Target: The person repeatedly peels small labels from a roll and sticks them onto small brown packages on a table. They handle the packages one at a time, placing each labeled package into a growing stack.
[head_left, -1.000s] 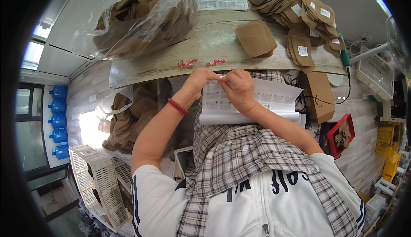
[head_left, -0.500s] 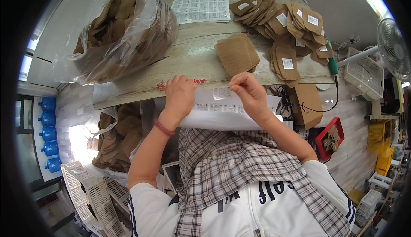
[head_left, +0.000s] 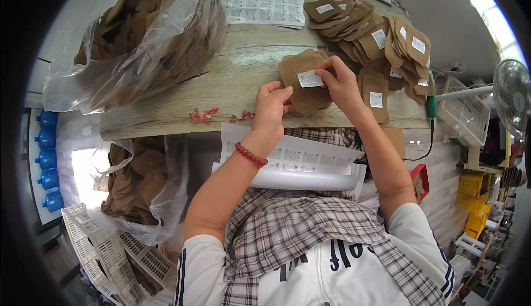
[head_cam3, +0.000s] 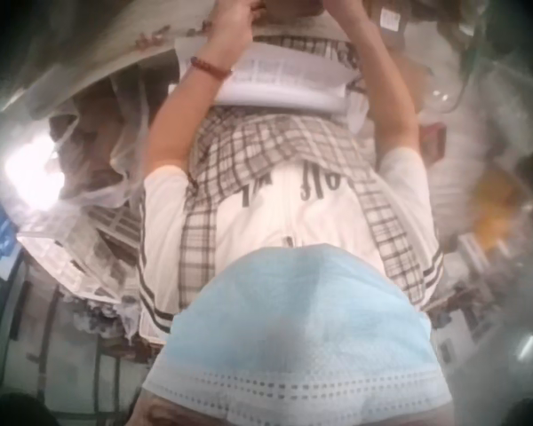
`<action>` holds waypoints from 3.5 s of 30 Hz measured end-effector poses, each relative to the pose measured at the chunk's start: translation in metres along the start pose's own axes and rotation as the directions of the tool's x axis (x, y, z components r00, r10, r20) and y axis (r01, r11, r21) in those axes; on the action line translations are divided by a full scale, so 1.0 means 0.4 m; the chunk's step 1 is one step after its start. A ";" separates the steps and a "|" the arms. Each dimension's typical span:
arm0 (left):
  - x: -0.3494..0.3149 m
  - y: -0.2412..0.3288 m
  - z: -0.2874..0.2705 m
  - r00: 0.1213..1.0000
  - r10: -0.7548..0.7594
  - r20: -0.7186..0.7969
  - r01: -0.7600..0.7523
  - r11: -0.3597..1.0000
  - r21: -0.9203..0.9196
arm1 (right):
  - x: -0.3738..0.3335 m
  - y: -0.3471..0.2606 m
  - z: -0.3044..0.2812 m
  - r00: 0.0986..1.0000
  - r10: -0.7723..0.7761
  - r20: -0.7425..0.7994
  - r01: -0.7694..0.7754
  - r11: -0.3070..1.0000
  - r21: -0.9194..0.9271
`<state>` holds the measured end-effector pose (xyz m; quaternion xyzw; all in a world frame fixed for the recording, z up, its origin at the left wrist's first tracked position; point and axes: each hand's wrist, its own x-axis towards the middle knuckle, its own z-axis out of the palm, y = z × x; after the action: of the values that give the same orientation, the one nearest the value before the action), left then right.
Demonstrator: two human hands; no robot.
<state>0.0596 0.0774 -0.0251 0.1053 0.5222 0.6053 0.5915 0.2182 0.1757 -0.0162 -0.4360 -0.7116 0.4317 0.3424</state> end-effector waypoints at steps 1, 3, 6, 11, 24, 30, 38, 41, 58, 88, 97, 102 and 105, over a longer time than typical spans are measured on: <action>0.005 0.000 0.005 1.000 -0.011 0.009 0.011 1.000 0.020 | 0.001 0.002 0.001 1.000 0.004 0.002 -0.004 1.000 -0.010; 0.017 -0.005 0.009 1.000 -0.014 0.026 0.013 0.999 0.031 | 0.002 0.001 0.006 1.000 0.010 0.002 -0.010 1.000 -0.022; 0.035 -0.018 0.017 1.000 -0.009 0.023 0.009 1.000 0.026 | 0.004 0.008 0.010 1.000 0.005 0.000 -0.005 1.000 -0.024; 0.065 -0.044 0.010 1.000 0.020 0.018 -0.021 0.998 0.057 | 0.008 0.019 0.013 0.999 0.037 -0.004 -0.037 0.998 -0.055; 0.078 -0.056 0.005 0.999 0.025 0.035 -0.026 0.999 0.044 | 0.010 0.022 0.015 1.000 0.014 -0.011 -0.016 0.988 -0.155; 0.066 -0.042 0.012 0.999 -0.012 0.042 0.011 1.000 0.027 | 0.010 0.015 0.015 1.000 -0.013 -0.013 0.010 0.984 -0.177; 0.055 -0.005 0.036 0.994 -0.100 0.038 0.097 0.993 0.062 | 0.006 0.015 0.020 0.997 -0.078 -0.027 0.070 0.977 -0.203; 0.054 -0.002 0.041 0.994 -0.102 0.042 0.097 0.990 0.102 | 0.005 0.019 0.022 0.995 -0.099 -0.029 0.090 0.971 -0.221; 0.088 -0.054 0.031 1.000 0.011 0.009 -0.011 0.996 0.088 | -0.010 -0.015 0.014 0.994 -0.097 0.055 0.111 0.905 -0.412; 0.055 -0.041 0.027 0.990 0.014 0.139 -0.050 0.965 0.256 | -0.004 0.082 0.016 0.925 0.030 -0.380 -0.133 0.960 -0.248; 0.022 -0.028 -0.015 0.981 -0.047 0.190 0.009 0.980 0.198 | -0.003 0.062 -0.035 0.943 0.307 -0.128 -0.238 0.892 0.384; 0.003 -0.017 -0.030 0.978 -0.057 0.199 0.003 0.964 0.264 | -0.067 -0.030 -0.127 0.901 0.430 -0.057 -0.304 0.721 0.623; -0.020 -0.009 -0.038 0.971 -0.056 0.231 -0.022 0.947 0.320 | -0.088 -0.012 -0.192 0.923 0.382 -0.045 -0.255 0.694 0.674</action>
<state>0.0528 0.0623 -0.0305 0.2668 0.5400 0.4904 0.6299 0.2967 0.1667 0.0144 -0.4421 -0.3933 0.6647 0.4561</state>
